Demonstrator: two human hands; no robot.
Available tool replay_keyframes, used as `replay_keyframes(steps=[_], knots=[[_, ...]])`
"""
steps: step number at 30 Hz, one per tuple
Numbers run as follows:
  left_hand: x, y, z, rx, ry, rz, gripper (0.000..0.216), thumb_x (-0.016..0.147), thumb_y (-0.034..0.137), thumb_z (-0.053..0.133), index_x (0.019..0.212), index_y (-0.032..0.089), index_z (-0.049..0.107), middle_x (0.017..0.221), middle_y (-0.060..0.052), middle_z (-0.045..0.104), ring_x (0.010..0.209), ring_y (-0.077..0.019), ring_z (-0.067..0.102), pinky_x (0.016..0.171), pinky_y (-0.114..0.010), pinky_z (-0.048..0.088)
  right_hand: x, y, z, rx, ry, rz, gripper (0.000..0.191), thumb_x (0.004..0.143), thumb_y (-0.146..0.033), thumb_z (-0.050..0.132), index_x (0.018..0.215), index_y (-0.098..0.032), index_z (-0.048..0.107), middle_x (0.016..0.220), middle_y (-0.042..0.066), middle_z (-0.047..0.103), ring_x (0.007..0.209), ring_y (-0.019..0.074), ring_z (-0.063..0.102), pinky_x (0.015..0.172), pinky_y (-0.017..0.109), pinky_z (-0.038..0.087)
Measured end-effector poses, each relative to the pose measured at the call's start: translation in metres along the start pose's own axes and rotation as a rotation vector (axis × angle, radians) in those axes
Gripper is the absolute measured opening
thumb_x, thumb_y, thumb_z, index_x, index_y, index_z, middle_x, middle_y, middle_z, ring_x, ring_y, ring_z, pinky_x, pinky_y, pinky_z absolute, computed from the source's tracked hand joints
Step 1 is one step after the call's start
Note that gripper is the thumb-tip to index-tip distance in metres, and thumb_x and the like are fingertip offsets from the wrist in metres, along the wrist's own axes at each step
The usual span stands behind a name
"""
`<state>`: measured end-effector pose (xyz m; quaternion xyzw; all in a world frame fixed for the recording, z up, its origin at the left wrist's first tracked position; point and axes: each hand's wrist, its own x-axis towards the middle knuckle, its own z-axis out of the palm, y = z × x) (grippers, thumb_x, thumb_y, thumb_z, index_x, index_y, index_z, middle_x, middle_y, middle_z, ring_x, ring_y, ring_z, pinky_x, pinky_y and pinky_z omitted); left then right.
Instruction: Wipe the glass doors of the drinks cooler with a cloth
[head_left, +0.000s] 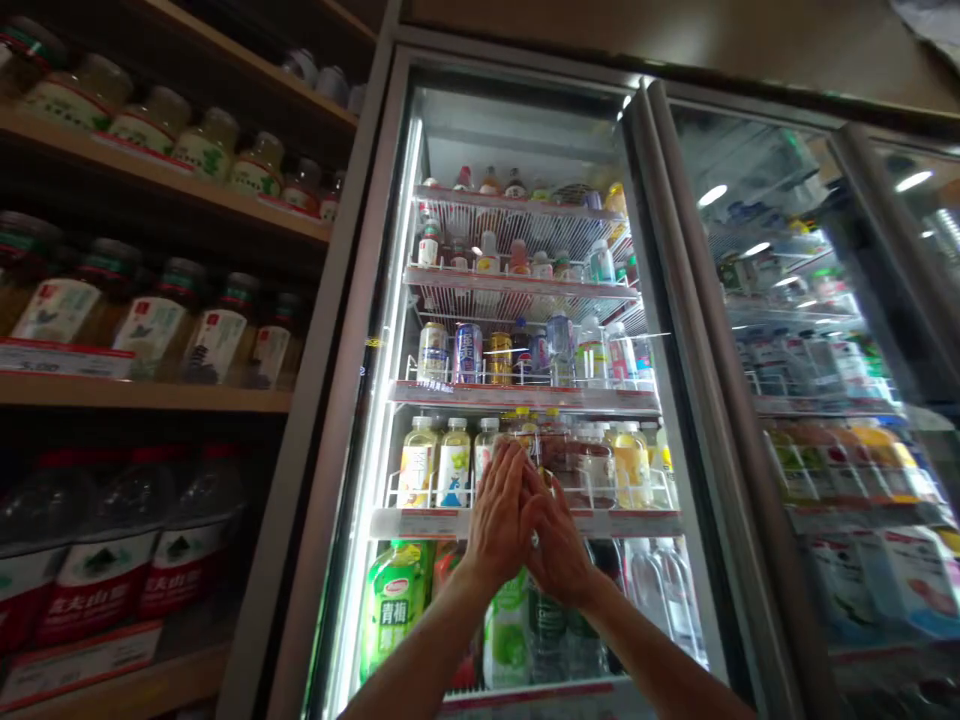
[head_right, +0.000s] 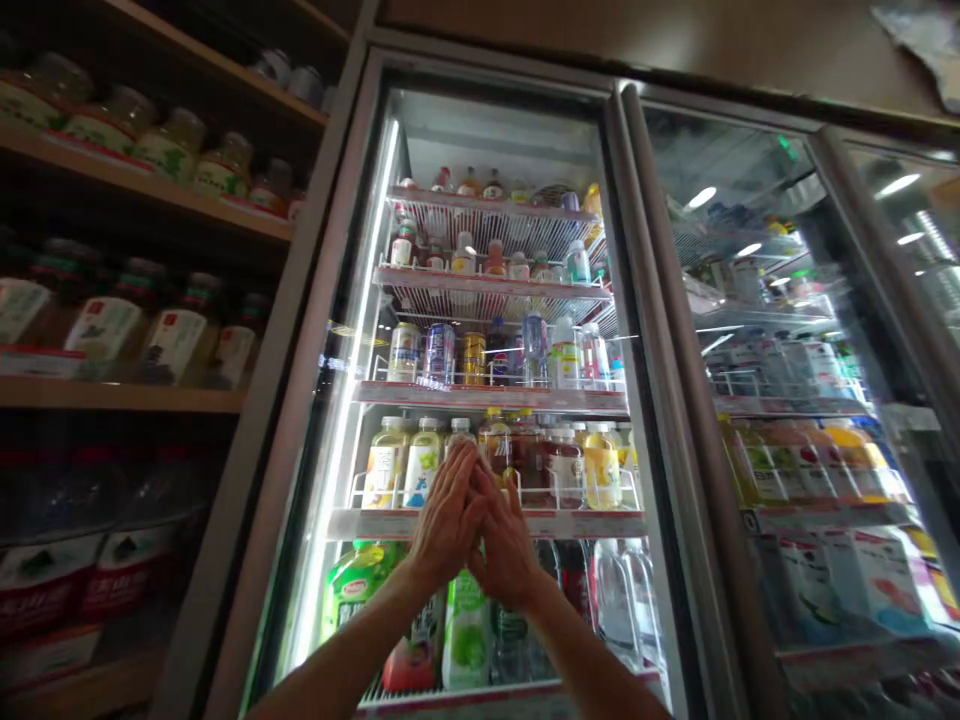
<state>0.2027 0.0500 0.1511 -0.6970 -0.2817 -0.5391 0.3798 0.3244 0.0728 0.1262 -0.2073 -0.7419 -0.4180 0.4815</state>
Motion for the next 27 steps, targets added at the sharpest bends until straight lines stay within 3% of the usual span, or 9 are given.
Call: replay_keyframes(steps=[4,7,10,12,17,19,22,23,27], knots=[[0.007,-0.013,0.01,0.252,-0.006,0.067,0.052,0.089,0.024,0.037,0.138,0.011,0.029,0.145,-0.015,0.035,0.14,-0.0249,0.017,0.108,-0.047,0.032,-0.023,0.035,-0.002,-0.172,0.217,0.181,0.06,0.088,-0.018,0.036,0.145,-0.021,0.017,0.15,0.012,0.026,0.14,0.0241,0.02,0.11,0.051,0.021],[0.027,-0.053,-0.016,0.334,-0.076,0.246,0.049,0.087,0.018,0.038,0.135,0.013,0.036,0.143,-0.013,0.038,0.139,-0.0243,0.019,0.108,-0.045,0.031,-0.031,0.046,0.0,-0.267,0.184,0.217,0.06,0.089,-0.019,0.036,0.145,-0.02,0.017,0.147,0.014,0.033,0.14,0.0246,0.02,0.109,0.052,0.02],[0.038,-0.086,-0.047,0.418,0.074,0.029,0.048,0.086,0.02,0.038,0.134,0.01,0.036,0.146,-0.019,0.031,0.14,-0.0294,0.015,0.106,-0.051,0.03,-0.032,0.043,0.001,-0.29,0.159,0.217,0.06,0.09,-0.02,0.036,0.146,-0.02,0.015,0.145,0.015,0.036,0.14,0.0253,0.02,0.109,0.053,0.02],[0.028,-0.089,-0.056,0.416,0.116,0.027,0.049,0.086,0.018,0.038,0.135,0.009,0.035,0.147,-0.02,0.027,0.14,-0.0295,0.01,0.107,-0.051,0.029,-0.033,0.04,0.001,-0.29,0.151,0.224,0.062,0.089,-0.021,0.037,0.146,-0.02,0.013,0.145,0.015,0.036,0.14,0.0259,0.02,0.109,0.053,0.02],[0.002,-0.073,-0.06,0.242,-0.335,0.78,0.05,0.085,0.017,0.041,0.134,0.026,0.036,0.145,0.0,0.037,0.14,-0.0133,0.016,0.111,-0.031,0.027,-0.034,0.041,0.0,-0.269,0.133,0.22,0.064,0.089,-0.02,0.038,0.147,-0.021,0.011,0.148,0.012,0.032,0.14,0.026,0.022,0.11,0.052,0.018],[0.014,-0.08,-0.067,0.266,-0.319,0.708,0.051,0.085,0.016,0.039,0.136,0.023,0.035,0.143,-0.003,0.04,0.139,-0.0133,0.017,0.112,-0.032,0.028,-0.034,0.042,0.0,-0.266,0.139,0.21,0.064,0.088,-0.02,0.039,0.147,-0.021,0.012,0.148,0.013,0.032,0.14,0.0261,0.02,0.11,0.052,0.018],[0.028,-0.092,-0.075,0.373,-0.136,0.304,0.054,0.084,0.014,0.038,0.138,0.015,0.032,0.146,-0.012,0.034,0.141,-0.0224,0.012,0.111,-0.046,0.026,-0.033,0.041,-0.001,-0.273,0.153,0.213,0.064,0.089,-0.02,0.038,0.147,-0.021,0.011,0.147,0.013,0.033,0.14,0.0255,0.019,0.11,0.052,0.019],[0.027,-0.092,-0.075,0.377,-0.133,0.279,0.053,0.084,0.016,0.04,0.137,0.015,0.034,0.147,-0.012,0.032,0.141,-0.024,0.011,0.111,-0.047,0.025,-0.033,0.041,-0.001,-0.276,0.157,0.214,0.064,0.089,-0.02,0.038,0.147,-0.021,0.01,0.147,0.013,0.033,0.14,0.0253,0.019,0.11,0.052,0.019],[0.007,-0.085,-0.07,0.215,-0.512,0.841,0.045,0.086,0.023,0.041,0.131,0.028,0.043,0.145,0.003,0.036,0.14,-0.0148,0.016,0.114,-0.033,0.023,-0.034,0.041,-0.001,-0.278,0.145,0.207,0.066,0.089,-0.02,0.038,0.147,-0.022,0.008,0.149,0.011,0.03,0.141,0.025,0.018,0.11,0.052,0.018]])
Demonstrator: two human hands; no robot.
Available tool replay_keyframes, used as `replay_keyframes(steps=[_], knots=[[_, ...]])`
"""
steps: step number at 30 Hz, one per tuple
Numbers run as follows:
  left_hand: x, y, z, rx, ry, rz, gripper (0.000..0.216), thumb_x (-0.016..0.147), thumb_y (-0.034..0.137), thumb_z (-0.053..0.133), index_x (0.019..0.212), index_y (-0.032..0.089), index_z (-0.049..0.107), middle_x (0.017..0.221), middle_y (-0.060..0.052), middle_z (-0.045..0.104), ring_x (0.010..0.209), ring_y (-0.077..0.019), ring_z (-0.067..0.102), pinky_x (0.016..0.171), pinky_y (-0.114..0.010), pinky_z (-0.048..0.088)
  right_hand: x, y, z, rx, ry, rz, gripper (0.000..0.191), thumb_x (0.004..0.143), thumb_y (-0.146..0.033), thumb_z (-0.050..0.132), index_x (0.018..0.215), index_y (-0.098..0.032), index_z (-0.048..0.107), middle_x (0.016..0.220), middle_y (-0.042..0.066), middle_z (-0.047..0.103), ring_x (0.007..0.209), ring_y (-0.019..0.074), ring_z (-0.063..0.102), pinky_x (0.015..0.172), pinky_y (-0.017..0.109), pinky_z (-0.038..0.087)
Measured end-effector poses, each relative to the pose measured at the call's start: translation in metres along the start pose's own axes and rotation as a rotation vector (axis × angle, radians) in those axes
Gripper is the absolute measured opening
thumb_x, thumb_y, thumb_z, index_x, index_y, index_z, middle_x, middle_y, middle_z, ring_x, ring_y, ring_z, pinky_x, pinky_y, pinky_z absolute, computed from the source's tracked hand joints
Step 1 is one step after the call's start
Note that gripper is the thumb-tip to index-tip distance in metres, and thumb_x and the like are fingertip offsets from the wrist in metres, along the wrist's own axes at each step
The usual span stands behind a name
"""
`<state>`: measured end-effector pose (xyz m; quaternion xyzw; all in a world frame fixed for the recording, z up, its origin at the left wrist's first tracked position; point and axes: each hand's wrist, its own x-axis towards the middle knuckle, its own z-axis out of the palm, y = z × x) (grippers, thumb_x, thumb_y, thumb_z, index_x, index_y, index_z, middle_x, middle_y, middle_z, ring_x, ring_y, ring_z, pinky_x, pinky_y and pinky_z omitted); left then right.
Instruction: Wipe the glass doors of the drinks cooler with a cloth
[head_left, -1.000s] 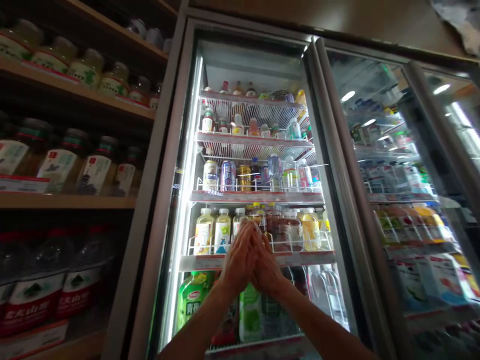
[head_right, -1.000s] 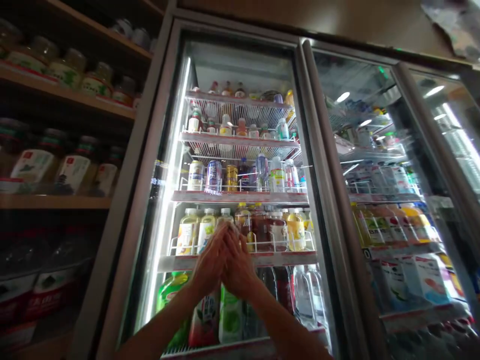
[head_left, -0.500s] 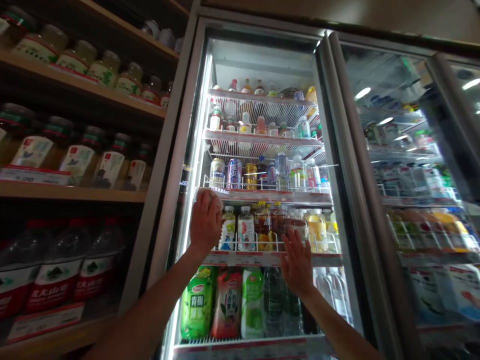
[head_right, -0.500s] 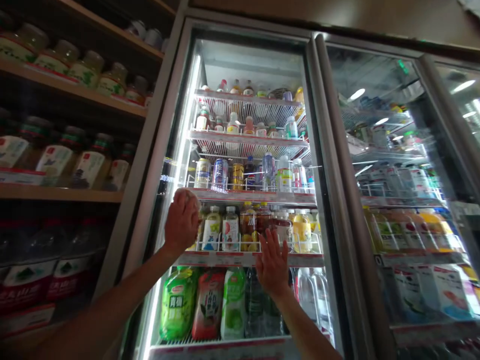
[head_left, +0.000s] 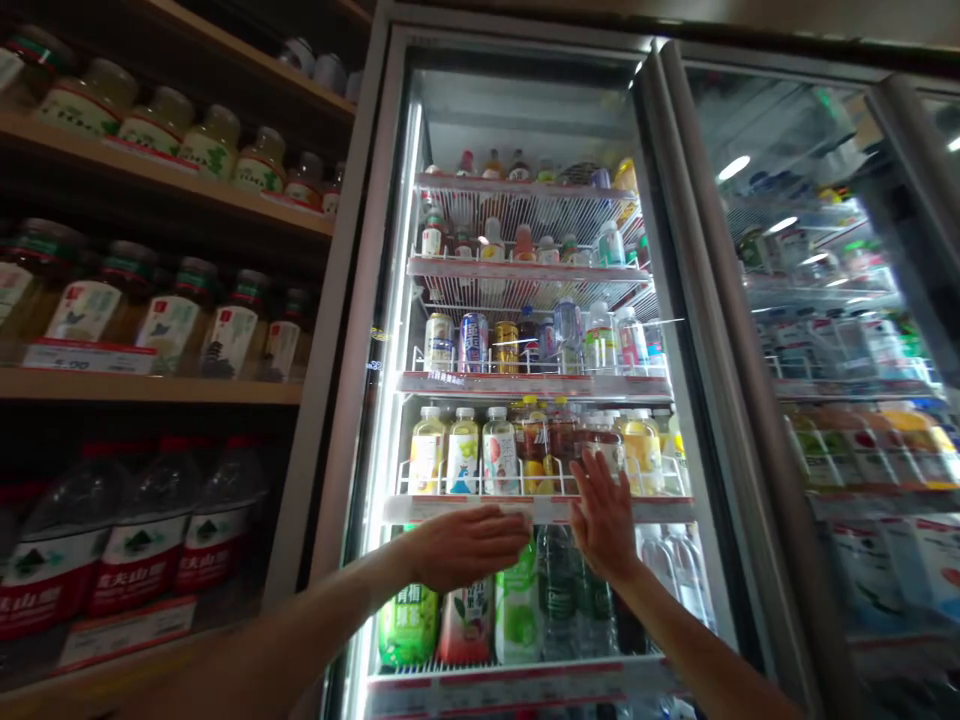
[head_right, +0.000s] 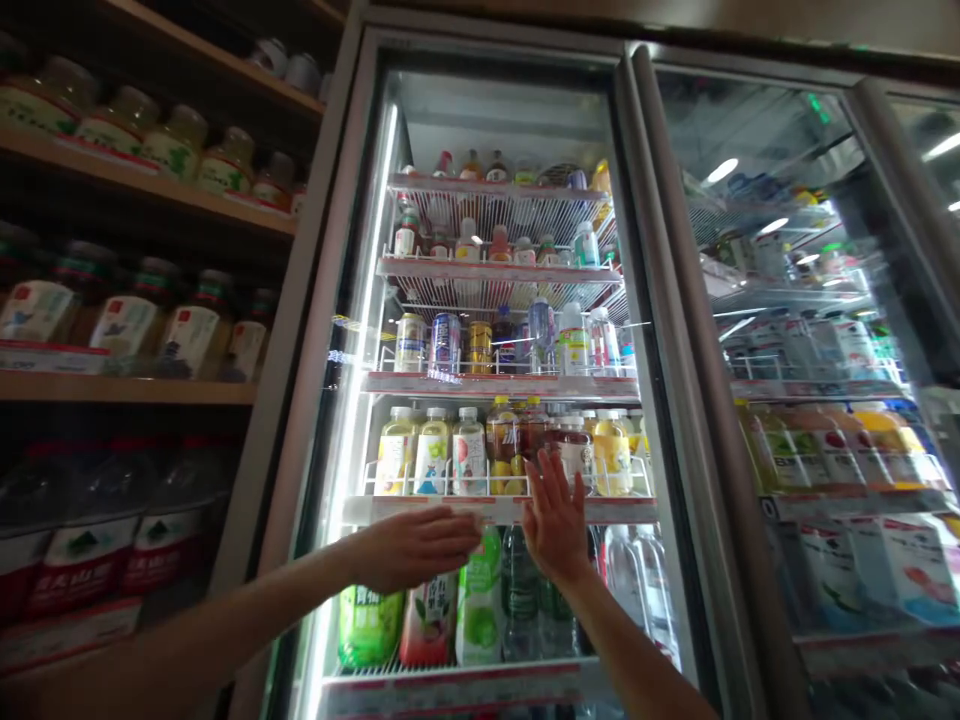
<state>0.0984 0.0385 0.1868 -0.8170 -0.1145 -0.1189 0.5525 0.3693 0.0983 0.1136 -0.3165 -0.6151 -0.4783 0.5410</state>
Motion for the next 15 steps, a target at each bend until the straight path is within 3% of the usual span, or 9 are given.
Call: replay_keyframes(steps=[1,2,5,6,7,10,11,12,15], knots=[[-0.001,-0.001,0.001,-0.005,-0.01,0.021,0.044,0.087,0.023,0.041,0.131,0.028,0.043,0.144,0.003,0.038,0.139,-0.0139,0.018,0.113,-0.032,0.024,0.0,0.0,0.0,0.003,-0.007,-0.003,0.066,0.089,-0.02,0.038,0.147,-0.022,0.008,0.149,0.011,0.029,0.141,0.0251,0.018,0.111,0.052,0.017],[-0.003,-0.004,0.001,0.012,0.021,-0.061,0.045,0.086,0.021,0.041,0.131,0.026,0.043,0.144,0.001,0.039,0.139,-0.0147,0.017,0.113,-0.034,0.024,-0.001,0.001,0.0,0.006,-0.01,-0.004,0.066,0.088,-0.019,0.038,0.147,-0.022,0.008,0.15,0.011,0.028,0.14,0.0252,0.019,0.111,0.052,0.017],[-0.005,-0.016,-0.001,0.118,0.2,-0.526,0.051,0.085,0.017,0.042,0.135,0.018,0.038,0.145,-0.01,0.035,0.141,-0.022,0.012,0.112,-0.045,0.025,-0.002,0.002,0.0,0.02,-0.012,-0.001,0.066,0.088,-0.02,0.039,0.147,-0.022,0.008,0.151,0.011,0.025,0.14,0.026,0.02,0.11,0.053,0.018],[-0.005,-0.015,0.0,0.129,0.214,-0.567,0.052,0.084,0.016,0.043,0.136,0.018,0.037,0.146,-0.01,0.033,0.141,-0.0227,0.011,0.112,-0.046,0.025,-0.002,0.002,0.001,0.024,-0.011,0.002,0.066,0.088,-0.021,0.039,0.147,-0.022,0.008,0.151,0.01,0.025,0.14,0.0261,0.02,0.11,0.053,0.018],[-0.005,-0.011,0.001,0.11,0.188,-0.5,0.053,0.084,0.017,0.044,0.136,0.02,0.036,0.147,-0.009,0.032,0.141,-0.0218,0.011,0.112,-0.044,0.025,-0.003,0.002,0.001,0.026,-0.013,0.002,0.067,0.088,-0.021,0.039,0.147,-0.022,0.009,0.151,0.01,0.024,0.14,0.0261,0.02,0.11,0.053,0.017],[-0.002,0.002,0.003,-0.009,0.021,-0.035,0.051,0.085,0.02,0.045,0.135,0.027,0.038,0.145,0.0,0.036,0.139,-0.0138,0.018,0.113,-0.032,0.024,-0.003,0.003,0.002,0.027,-0.016,0.004,0.067,0.088,-0.021,0.039,0.147,-0.023,0.009,0.151,0.009,0.024,0.14,0.0257,0.021,0.111,0.053,0.017],[-0.001,0.001,0.002,-0.017,-0.006,0.002,0.05,0.085,0.02,0.044,0.134,0.027,0.039,0.145,0.001,0.037,0.139,-0.0127,0.019,0.114,-0.031,0.023,-0.003,0.003,0.002,0.026,-0.02,0.004,0.067,0.088,-0.021,0.039,0.147,-0.023,0.009,0.151,0.009,0.024,0.14,0.0255,0.021,0.111,0.052,0.016],[-0.001,-0.003,0.001,0.002,0.002,-0.067,0.049,0.086,0.019,0.042,0.134,0.026,0.039,0.145,0.0,0.037,0.139,-0.0132,0.019,0.114,-0.033,0.022,-0.002,0.003,0.001,0.025,-0.02,0.004,0.067,0.088,-0.021,0.039,0.147,-0.024,0.009,0.151,0.009,0.024,0.14,0.0254,0.021,0.111,0.052,0.016],[0.002,-0.019,-0.004,0.118,0.161,-0.569,0.05,0.086,0.016,0.037,0.136,0.018,0.036,0.147,-0.007,0.031,0.141,-0.0193,0.011,0.114,-0.045,0.019,-0.001,0.001,-0.001,0.028,-0.006,0.003,0.067,0.088,-0.021,0.039,0.147,-0.023,0.008,0.151,0.009,0.024,0.14,0.0253,0.02,0.111,0.052,0.016]])
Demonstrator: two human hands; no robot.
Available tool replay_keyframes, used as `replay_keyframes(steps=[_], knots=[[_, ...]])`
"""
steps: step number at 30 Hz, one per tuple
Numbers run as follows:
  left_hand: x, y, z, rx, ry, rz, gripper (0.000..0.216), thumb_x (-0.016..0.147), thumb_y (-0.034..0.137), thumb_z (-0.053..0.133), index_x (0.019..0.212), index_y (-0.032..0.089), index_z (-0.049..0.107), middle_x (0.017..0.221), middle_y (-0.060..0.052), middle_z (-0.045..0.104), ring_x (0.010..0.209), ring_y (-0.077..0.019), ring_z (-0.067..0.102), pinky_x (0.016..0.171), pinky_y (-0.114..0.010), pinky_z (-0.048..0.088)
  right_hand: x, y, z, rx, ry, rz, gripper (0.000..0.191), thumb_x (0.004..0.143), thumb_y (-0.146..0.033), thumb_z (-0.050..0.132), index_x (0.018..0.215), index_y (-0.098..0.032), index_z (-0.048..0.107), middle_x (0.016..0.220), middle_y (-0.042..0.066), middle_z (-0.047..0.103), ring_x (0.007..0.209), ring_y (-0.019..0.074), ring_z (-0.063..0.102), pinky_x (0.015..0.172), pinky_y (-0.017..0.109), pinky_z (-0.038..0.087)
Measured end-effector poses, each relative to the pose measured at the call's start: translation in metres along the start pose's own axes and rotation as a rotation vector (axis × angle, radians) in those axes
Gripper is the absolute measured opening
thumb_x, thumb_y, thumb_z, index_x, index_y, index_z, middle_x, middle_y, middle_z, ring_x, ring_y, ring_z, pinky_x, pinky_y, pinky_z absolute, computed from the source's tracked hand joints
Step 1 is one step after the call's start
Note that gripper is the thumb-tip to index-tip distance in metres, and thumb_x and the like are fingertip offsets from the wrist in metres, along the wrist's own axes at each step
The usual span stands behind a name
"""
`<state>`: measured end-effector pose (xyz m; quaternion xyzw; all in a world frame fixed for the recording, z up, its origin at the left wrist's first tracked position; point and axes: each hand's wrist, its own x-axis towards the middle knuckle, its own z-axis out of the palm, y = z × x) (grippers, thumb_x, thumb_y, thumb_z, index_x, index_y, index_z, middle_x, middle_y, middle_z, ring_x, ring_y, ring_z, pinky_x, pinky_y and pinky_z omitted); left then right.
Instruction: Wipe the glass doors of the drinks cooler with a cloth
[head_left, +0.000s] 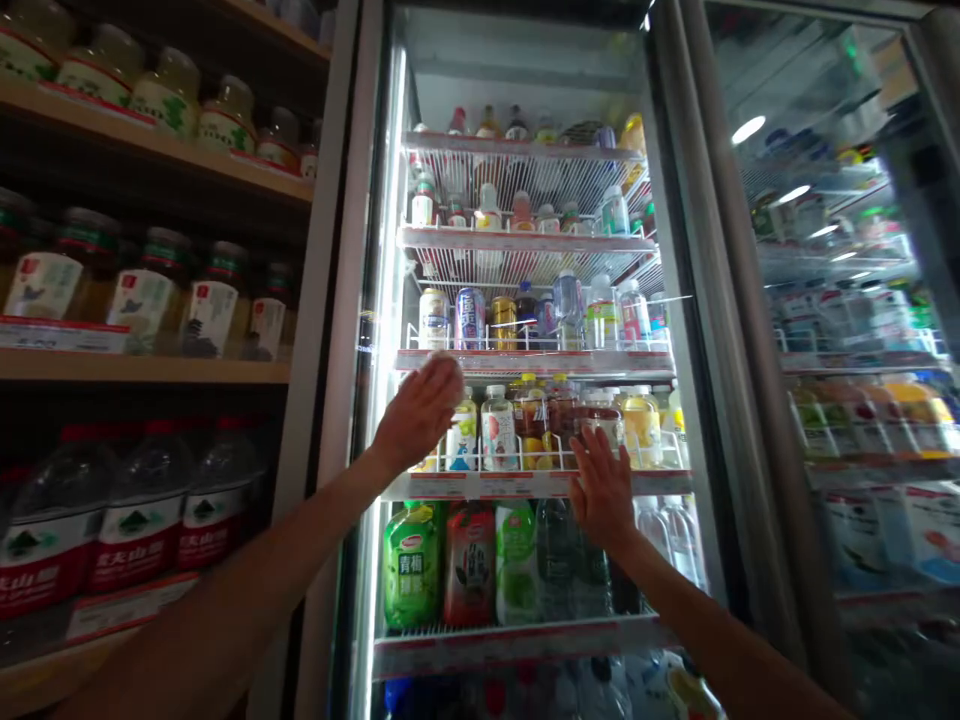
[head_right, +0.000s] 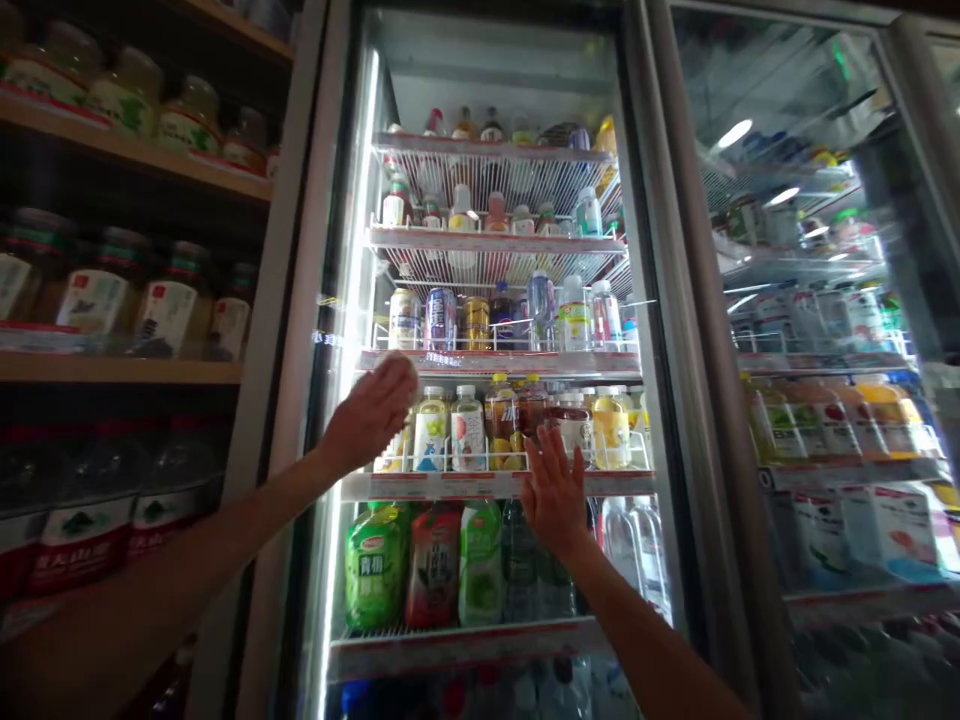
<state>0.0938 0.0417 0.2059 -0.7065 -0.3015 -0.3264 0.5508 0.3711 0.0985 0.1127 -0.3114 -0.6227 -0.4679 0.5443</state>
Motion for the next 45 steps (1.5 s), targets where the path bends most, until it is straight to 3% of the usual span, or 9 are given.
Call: replay_keyframes(steps=[6,11,16,21,26,31,36,41,45], knots=[[0.007,0.008,0.002,-0.125,-0.106,0.425,0.046,0.086,0.02,0.039,0.13,0.029,0.043,0.145,0.005,0.036,0.14,-0.0104,0.013,0.114,-0.031,0.022,0.001,-0.001,-0.001,0.011,-0.005,0.013,0.067,0.088,-0.021,0.04,0.147,-0.024,0.008,0.152,0.008,0.024,0.14,0.0242,0.02,0.112,0.051,0.014],[0.019,0.01,0.007,-0.034,-0.011,-0.046,0.05,0.088,0.021,0.036,0.137,0.014,0.033,0.149,-0.012,0.026,0.141,-0.0234,0.003,0.113,-0.048,0.017,0.0,-0.001,-0.001,0.027,-0.025,0.035,0.066,0.088,-0.021,0.04,0.147,-0.022,0.012,0.151,0.009,0.025,0.141,0.024,0.017,0.112,0.051,0.013],[0.023,0.02,0.013,-0.126,-0.164,0.544,0.043,0.089,0.023,0.038,0.132,0.024,0.041,0.145,-0.002,0.037,0.14,-0.0148,0.016,0.114,-0.036,0.021,0.001,-0.003,-0.003,0.018,-0.021,0.03,0.065,0.088,-0.022,0.04,0.147,-0.022,0.012,0.151,0.009,0.025,0.141,0.0237,0.019,0.112,0.05,0.013],[0.036,0.009,0.015,0.027,0.115,0.006,0.049,0.089,0.021,0.038,0.137,0.015,0.032,0.147,-0.011,0.031,0.141,-0.0223,0.009,0.112,-0.045,0.025,0.001,-0.003,-0.004,0.015,-0.016,0.031,0.064,0.088,-0.021,0.039,0.146,-0.021,0.014,0.15,0.01,0.027,0.14,0.024,0.019,0.112,0.05,0.014],[0.027,0.028,0.019,-0.046,-0.065,0.558,0.047,0.089,0.025,0.04,0.136,0.021,0.035,0.146,-0.003,0.036,0.14,-0.0159,0.014,0.112,-0.035,0.026,0.001,-0.003,-0.003,0.007,-0.032,0.026,0.063,0.087,-0.022,0.04,0.146,-0.02,0.016,0.149,0.011,0.029,0.14,0.0244,0.019,0.112,0.05,0.015],[0.031,0.02,0.018,0.038,0.099,0.076,0.05,0.088,0.021,0.039,0.138,0.017,0.032,0.147,-0.01,0.032,0.141,-0.0227,0.008,0.111,-0.045,0.027,0.0,-0.003,-0.003,0.015,-0.025,0.037,0.064,0.088,-0.022,0.04,0.146,-0.021,0.015,0.15,0.01,0.028,0.14,0.0244,0.02,0.112,0.05,0.015],[0.023,0.025,0.017,-0.062,-0.012,0.563,0.046,0.089,0.025,0.038,0.135,0.021,0.037,0.144,-0.003,0.039,0.139,-0.0158,0.017,0.113,-0.035,0.026,0.0,-0.002,-0.003,0.019,-0.017,0.026,0.063,0.087,-0.021,0.04,0.146,-0.022,0.016,0.149,0.01,0.03,0.14,0.0238,0.021,0.112,0.05,0.016],[0.017,0.018,0.013,-0.015,0.133,0.074,0.051,0.089,0.018,0.035,0.139,0.015,0.027,0.15,-0.009,0.025,0.141,-0.023,0.007,0.114,-0.045,0.021,-0.001,-0.003,-0.002,0.014,-0.002,0.021,0.062,0.088,-0.022,0.039,0.146,-0.021,0.016,0.148,0.011,0.032,0.14,0.0237,0.021,0.112,0.049,0.016],[0.011,0.015,0.011,-0.055,0.0,0.466,0.048,0.089,0.023,0.039,0.137,0.024,0.033,0.147,0.0,0.033,0.14,-0.014,0.014,0.113,-0.032,0.026,0.0,-0.002,-0.006,0.002,-0.011,0.01,0.061,0.089,-0.023,0.039,0.145,-0.019,0.018,0.146,0.013,0.035,0.139,0.0244,0.023,0.111,0.05,0.016]])
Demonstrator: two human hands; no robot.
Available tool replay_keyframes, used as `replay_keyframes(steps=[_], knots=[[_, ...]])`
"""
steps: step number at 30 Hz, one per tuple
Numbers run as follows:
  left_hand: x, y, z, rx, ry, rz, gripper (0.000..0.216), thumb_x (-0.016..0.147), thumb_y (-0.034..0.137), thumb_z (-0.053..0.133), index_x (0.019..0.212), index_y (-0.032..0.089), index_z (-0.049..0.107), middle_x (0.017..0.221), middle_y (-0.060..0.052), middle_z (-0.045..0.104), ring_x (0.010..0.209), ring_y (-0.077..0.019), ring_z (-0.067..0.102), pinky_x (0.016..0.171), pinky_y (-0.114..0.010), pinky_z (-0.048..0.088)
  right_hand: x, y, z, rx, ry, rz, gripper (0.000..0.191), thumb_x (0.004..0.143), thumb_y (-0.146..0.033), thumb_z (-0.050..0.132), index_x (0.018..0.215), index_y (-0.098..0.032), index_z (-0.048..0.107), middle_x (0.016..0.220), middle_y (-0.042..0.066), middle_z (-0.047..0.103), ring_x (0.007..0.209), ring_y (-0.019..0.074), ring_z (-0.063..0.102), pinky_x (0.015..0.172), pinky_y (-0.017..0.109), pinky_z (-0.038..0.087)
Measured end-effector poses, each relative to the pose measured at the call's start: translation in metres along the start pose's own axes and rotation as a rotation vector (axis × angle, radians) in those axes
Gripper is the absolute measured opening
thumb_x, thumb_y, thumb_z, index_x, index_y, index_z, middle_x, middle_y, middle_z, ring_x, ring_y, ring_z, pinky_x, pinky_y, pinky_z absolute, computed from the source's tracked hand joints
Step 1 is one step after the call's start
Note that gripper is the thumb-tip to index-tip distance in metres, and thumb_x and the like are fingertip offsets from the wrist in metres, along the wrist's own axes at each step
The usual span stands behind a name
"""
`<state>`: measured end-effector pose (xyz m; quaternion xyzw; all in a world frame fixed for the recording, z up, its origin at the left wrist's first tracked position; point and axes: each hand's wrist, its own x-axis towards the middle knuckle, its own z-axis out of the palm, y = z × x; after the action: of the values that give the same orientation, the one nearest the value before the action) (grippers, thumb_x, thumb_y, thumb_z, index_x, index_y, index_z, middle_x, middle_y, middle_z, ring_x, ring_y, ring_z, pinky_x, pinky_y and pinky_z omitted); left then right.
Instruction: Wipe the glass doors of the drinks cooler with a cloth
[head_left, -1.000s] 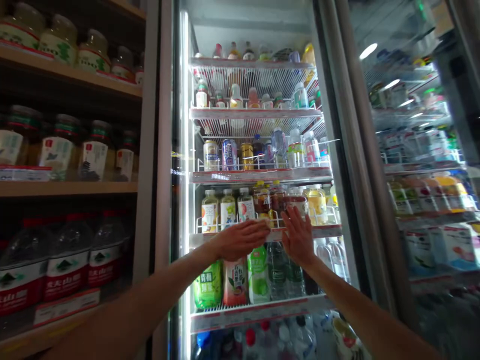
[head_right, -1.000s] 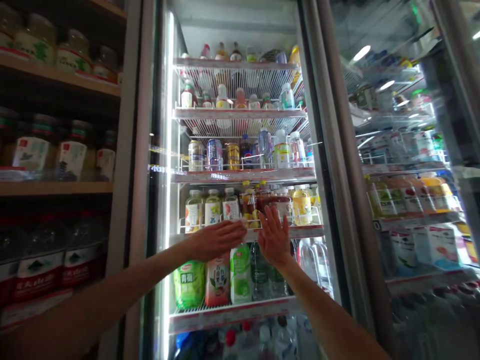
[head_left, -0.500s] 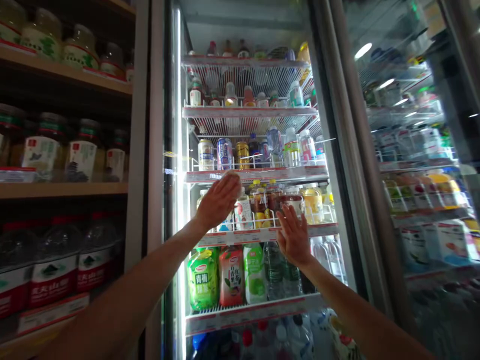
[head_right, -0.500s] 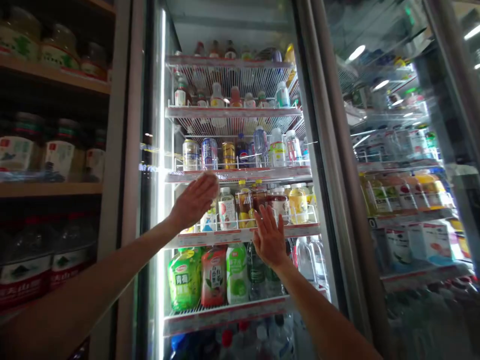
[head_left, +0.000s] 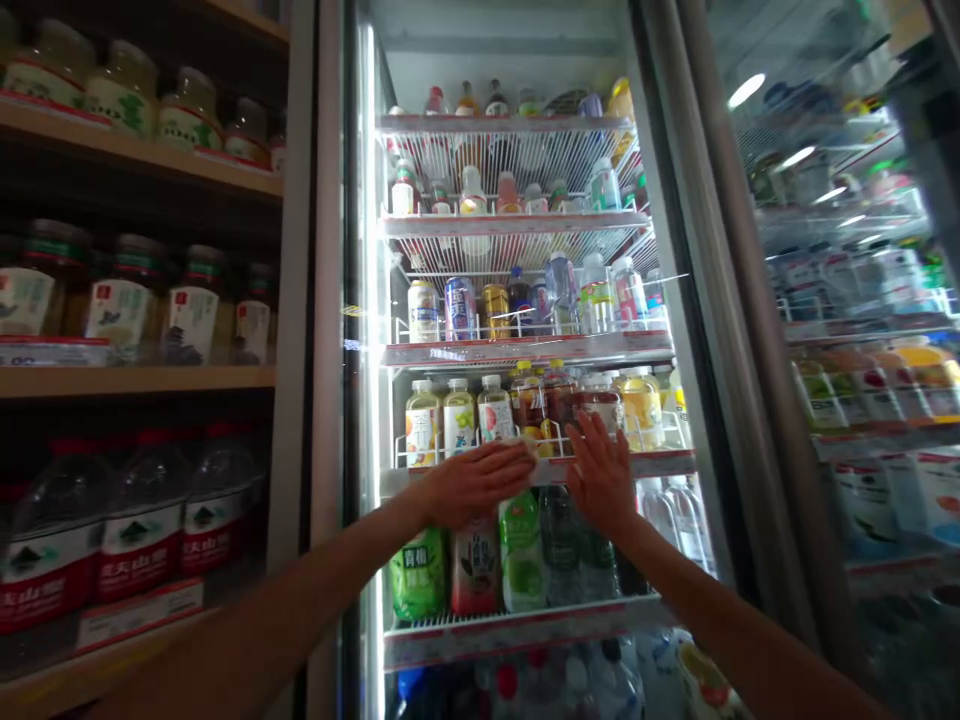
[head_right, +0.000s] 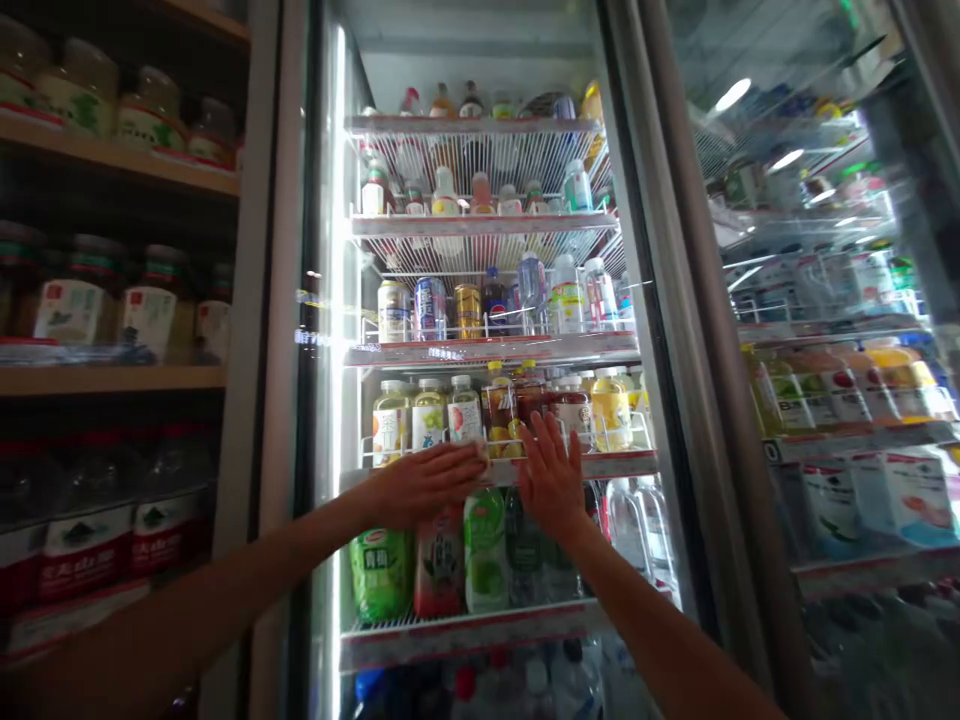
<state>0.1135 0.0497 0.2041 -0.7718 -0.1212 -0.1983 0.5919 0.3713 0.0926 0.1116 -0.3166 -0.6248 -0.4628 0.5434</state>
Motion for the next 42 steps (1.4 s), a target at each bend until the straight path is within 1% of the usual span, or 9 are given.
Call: replay_keyframes(steps=[2,6,12,18,23,26,30,35,42], knots=[[0.0,-0.02,-0.005,0.014,-0.041,-0.016,0.048,0.089,0.022,0.039,0.136,0.022,0.034,0.146,-0.002,0.035,0.14,-0.0156,0.015,0.113,-0.036,0.026,0.008,0.005,-0.003,-0.004,-0.014,-0.017,0.06,0.089,-0.024,0.038,0.145,-0.02,0.018,0.145,0.012,0.037,0.138,0.024,0.025,0.111,0.05,0.014],[0.011,-0.048,-0.009,0.168,0.219,-0.627,0.051,0.086,0.018,0.039,0.136,0.01,0.033,0.149,-0.012,0.026,0.141,-0.0244,0.009,0.114,-0.047,0.022,0.056,0.021,-0.006,-0.003,0.033,-0.013,0.055,0.09,-0.028,0.036,0.143,-0.021,0.025,0.144,0.011,0.039,0.137,0.023,0.029,0.11,0.049,0.016],[0.044,-0.019,0.008,0.039,-0.118,0.013,0.051,0.088,0.021,0.038,0.138,0.023,0.03,0.15,0.0,0.027,0.14,-0.0153,0.014,0.115,-0.036,0.024,0.161,0.051,0.001,-0.014,0.098,0.002,0.048,0.091,-0.03,0.032,0.136,-0.016,0.037,0.14,0.013,0.044,0.133,0.0246,0.036,0.108,0.051,0.02],[0.079,-0.114,-0.012,0.153,0.202,-0.641,0.05,0.089,0.016,0.028,0.14,0.017,0.028,0.149,-0.005,0.029,0.141,-0.0203,0.01,0.117,-0.045,0.014,0.194,0.085,0.001,-0.115,0.004,-0.077,0.044,0.092,-0.034,0.034,0.132,-0.019,0.043,0.142,0.011,0.042,0.132,0.0265,0.036,0.107,0.05,0.023],[0.095,-0.117,-0.007,0.045,0.035,-0.219,0.05,0.089,0.024,0.035,0.139,0.02,0.029,0.148,-0.002,0.032,0.141,-0.0185,0.011,0.116,-0.039,0.021,0.219,0.093,-0.004,-0.069,-0.077,-0.181,0.048,0.092,-0.031,0.033,0.139,-0.021,0.034,0.144,0.01,0.039,0.135,0.0256,0.032,0.109,0.049,0.021],[0.097,-0.172,-0.023,0.115,0.084,-0.455,0.046,0.09,0.027,0.034,0.136,0.02,0.035,0.146,-0.004,0.035,0.14,-0.0203,0.015,0.114,-0.042,0.024,0.258,0.096,-0.004,-0.053,-0.075,-0.189,0.051,0.092,-0.03,0.033,0.142,-0.023,0.028,0.145,0.008,0.037,0.136,0.0237,0.03,0.11,0.047,0.018],[0.123,-0.238,-0.04,0.242,0.409,-0.949,0.051,0.089,0.023,0.033,0.139,0.014,0.03,0.148,-0.011,0.029,0.141,-0.0252,0.01,0.113,-0.049,0.023,0.316,0.11,0.001,-0.052,-0.052,-0.131,0.054,0.092,-0.03,0.033,0.144,-0.023,0.023,0.146,0.009,0.037,0.136,0.0234,0.03,0.11,0.048,0.018],[0.174,-0.234,-0.027,0.131,0.207,-0.521,0.055,0.086,0.022,0.039,0.14,0.021,0.027,0.147,-0.005,0.033,0.141,-0.0168,0.011,0.111,-0.038,0.03,0.367,0.135,0.006,-0.043,-0.049,-0.127,0.051,0.092,-0.029,0.034,0.142,-0.023,0.027,0.145,0.008,0.038,0.136,0.0241,0.03,0.109,0.05,0.019],[0.212,-0.273,-0.041,0.26,0.405,-0.835,0.059,0.087,0.016,0.032,0.143,0.014,0.016,0.151,-0.014,0.021,0.141,-0.0248,0.002,0.11,-0.054,0.026,0.384,0.179,0.007,-0.028,0.011,-0.048,0.054,0.091,-0.029,0.037,0.143,-0.02,0.026,0.146,0.012,0.036,0.138,0.0276,0.026,0.108,0.054,0.02]])
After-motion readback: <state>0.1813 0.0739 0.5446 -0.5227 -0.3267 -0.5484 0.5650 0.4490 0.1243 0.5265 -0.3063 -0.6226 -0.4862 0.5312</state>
